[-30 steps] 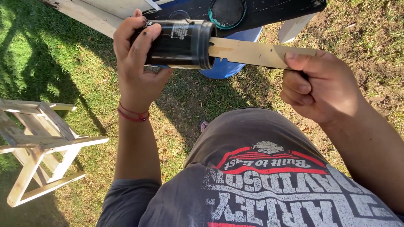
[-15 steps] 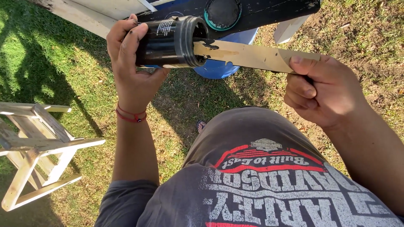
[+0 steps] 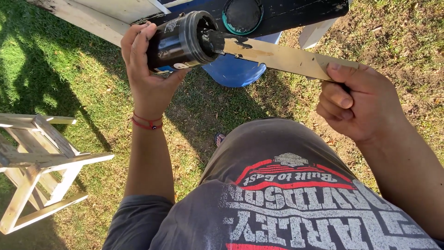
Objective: The person is painting a white wooden chair with black paint. The process involves stirring the paint with a wooden stick and applying it to the chair frame using a foam brush.
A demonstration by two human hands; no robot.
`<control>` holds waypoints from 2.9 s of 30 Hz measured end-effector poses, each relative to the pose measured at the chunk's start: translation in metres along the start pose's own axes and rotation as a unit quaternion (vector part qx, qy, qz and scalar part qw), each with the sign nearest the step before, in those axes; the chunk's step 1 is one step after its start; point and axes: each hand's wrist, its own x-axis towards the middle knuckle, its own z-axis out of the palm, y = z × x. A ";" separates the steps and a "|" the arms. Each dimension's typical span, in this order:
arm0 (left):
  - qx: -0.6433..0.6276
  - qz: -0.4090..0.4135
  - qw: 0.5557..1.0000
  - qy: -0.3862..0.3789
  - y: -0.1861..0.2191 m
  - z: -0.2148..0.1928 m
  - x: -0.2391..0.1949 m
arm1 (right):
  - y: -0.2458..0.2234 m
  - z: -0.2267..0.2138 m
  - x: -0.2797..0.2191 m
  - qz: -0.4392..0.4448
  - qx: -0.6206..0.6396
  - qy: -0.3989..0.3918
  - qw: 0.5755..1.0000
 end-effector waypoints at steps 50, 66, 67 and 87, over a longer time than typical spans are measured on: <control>-0.078 -0.100 0.971 -0.204 0.059 0.065 -0.027 | -0.001 -0.077 0.056 -0.412 -0.675 -0.005 0.612; -0.108 -0.183 0.924 -0.319 0.039 0.104 0.011 | -0.020 -0.065 0.057 -0.412 -0.670 -0.007 0.617; -0.100 -0.180 0.924 -0.322 0.038 0.105 0.011 | -0.021 -0.064 0.057 -0.405 -0.664 -0.003 0.628; -0.037 -0.244 0.891 -0.381 0.045 0.107 0.028 | -0.024 -0.075 0.067 -0.410 -0.687 0.014 0.599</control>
